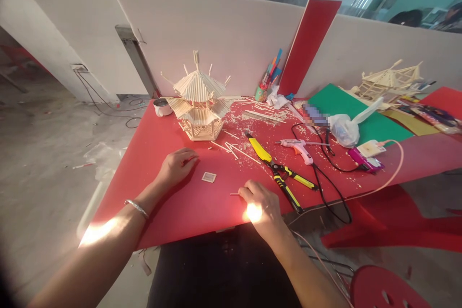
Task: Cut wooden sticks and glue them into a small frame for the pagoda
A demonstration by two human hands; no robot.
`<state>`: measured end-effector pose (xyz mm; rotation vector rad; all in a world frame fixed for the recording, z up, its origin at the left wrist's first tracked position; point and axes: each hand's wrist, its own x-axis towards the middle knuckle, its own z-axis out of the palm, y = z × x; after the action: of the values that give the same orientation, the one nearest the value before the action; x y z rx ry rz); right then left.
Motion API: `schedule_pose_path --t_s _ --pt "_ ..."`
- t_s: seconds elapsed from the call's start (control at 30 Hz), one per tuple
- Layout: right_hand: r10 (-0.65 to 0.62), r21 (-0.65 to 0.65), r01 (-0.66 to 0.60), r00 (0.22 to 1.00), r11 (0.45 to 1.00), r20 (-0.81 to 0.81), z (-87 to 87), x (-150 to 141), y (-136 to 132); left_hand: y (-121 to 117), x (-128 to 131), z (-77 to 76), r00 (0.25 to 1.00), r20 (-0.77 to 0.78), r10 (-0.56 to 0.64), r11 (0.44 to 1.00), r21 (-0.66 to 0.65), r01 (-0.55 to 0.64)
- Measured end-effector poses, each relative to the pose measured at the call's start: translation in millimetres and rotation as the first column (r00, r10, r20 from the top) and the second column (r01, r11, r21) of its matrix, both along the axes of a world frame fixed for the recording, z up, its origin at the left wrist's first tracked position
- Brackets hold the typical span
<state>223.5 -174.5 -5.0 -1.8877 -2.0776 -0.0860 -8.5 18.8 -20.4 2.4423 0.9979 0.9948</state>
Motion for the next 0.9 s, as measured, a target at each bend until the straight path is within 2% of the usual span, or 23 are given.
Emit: schedule_pose_path --t_s 0.13,0.23,0.43,0.53,0.77,0.9 --pt "0.044 -0.07 -0.047 0.998 0.996 -0.035 1.8 3 -7 -1 0 1.3 1.0 0.004 0.004 1.0 -0.008 -0.004" --pt "-0.01 -0.07 0.009 1.0 0.998 -0.017 -1.8 1 -2 -1 1 1.3 1.0 -0.006 -0.015 1.0 -0.012 0.015" --pt "-0.208 -0.049 0.214 0.971 0.975 0.118 -5.9 -4 50 0 0 -0.2 1.0 -0.001 0.008 1.0 -0.017 -0.008" --pt "-0.228 -0.031 0.234 0.965 0.972 0.129 -1.7 -4 66 0 0 -0.2 1.0 -0.006 0.018 1.0 -0.018 -0.019" --pt "-0.181 -0.055 0.191 0.972 0.98 0.151 -1.9 -8 53 -2 2 -0.7 1.0 -0.017 -0.016 0.999 -0.028 0.016" --pt "-0.216 -0.035 0.225 0.962 0.974 0.164 -0.6 -10 68 -2 2 -0.4 1.0 -0.017 -0.02 1.0 -0.015 0.02"
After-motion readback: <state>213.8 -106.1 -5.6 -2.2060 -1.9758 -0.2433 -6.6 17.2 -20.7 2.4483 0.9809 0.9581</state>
